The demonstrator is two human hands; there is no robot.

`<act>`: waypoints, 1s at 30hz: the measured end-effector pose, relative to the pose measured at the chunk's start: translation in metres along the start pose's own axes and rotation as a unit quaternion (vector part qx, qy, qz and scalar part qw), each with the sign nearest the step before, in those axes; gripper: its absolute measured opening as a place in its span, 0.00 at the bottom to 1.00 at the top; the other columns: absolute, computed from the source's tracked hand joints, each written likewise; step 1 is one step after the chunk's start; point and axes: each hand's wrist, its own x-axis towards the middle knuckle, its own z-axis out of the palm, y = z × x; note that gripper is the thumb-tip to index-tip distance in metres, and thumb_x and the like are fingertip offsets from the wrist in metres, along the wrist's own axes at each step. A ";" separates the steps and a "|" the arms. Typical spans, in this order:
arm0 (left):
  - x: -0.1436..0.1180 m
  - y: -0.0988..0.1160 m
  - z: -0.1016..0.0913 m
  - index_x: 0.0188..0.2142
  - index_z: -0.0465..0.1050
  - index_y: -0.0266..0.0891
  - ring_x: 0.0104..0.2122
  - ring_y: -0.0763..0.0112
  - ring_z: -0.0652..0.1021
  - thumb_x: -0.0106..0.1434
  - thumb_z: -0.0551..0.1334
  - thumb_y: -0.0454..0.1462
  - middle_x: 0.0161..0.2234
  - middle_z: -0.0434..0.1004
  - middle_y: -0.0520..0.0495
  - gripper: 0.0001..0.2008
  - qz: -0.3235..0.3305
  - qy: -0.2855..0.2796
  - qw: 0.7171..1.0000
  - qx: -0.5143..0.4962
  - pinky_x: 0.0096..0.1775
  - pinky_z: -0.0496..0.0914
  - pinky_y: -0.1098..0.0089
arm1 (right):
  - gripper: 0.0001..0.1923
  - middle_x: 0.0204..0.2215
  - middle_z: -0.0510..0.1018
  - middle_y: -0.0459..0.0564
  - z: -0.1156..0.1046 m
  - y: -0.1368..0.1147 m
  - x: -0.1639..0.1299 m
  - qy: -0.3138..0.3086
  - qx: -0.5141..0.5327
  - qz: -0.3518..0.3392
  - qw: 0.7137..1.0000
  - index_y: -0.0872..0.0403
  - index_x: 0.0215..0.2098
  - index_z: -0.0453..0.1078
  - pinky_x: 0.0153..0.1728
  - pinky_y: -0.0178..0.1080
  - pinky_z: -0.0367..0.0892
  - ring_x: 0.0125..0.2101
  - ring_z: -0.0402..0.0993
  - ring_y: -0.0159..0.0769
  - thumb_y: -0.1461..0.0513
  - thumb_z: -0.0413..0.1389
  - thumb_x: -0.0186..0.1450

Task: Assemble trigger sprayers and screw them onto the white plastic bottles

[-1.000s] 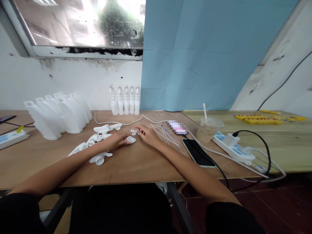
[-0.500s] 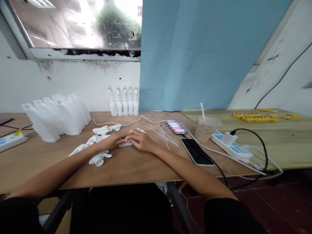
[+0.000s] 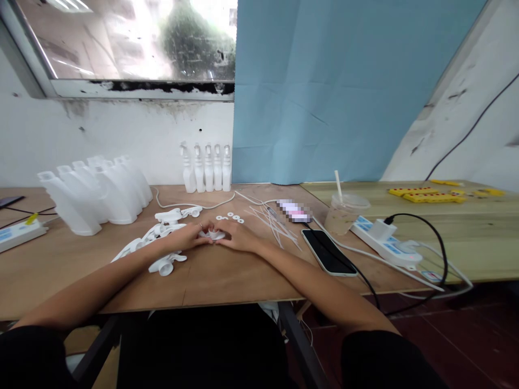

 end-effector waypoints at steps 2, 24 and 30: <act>-0.001 0.002 -0.001 0.48 0.65 0.43 0.36 0.62 0.78 0.64 0.58 0.53 0.40 0.77 0.46 0.20 -0.001 0.007 1.000 0.031 0.36 0.67 0.68 | 0.11 0.40 0.79 0.52 0.002 0.000 -0.001 0.018 0.006 0.006 1.000 0.51 0.45 0.68 0.44 0.42 0.70 0.41 0.75 0.40 0.59 0.59 0.64; 0.003 -0.005 0.003 0.41 0.73 0.40 0.34 0.66 0.78 0.62 0.62 0.48 0.36 0.79 0.47 0.15 0.027 0.066 0.997 0.031 0.37 0.68 0.69 | 0.11 0.38 0.81 0.51 0.002 0.000 0.000 0.034 -0.020 -0.013 0.999 0.52 0.43 0.72 0.42 0.41 0.71 0.39 0.77 0.40 0.58 0.59 0.63; 0.003 -0.005 0.005 0.53 0.65 0.41 0.35 0.65 0.77 0.60 0.64 0.47 0.40 0.78 0.46 0.24 -0.028 0.059 0.998 0.018 0.37 0.69 0.68 | 0.15 0.43 0.80 0.51 -0.019 0.008 0.000 0.084 0.004 0.040 0.996 0.51 0.52 0.69 0.46 0.41 0.69 0.39 0.77 0.38 0.58 0.54 0.68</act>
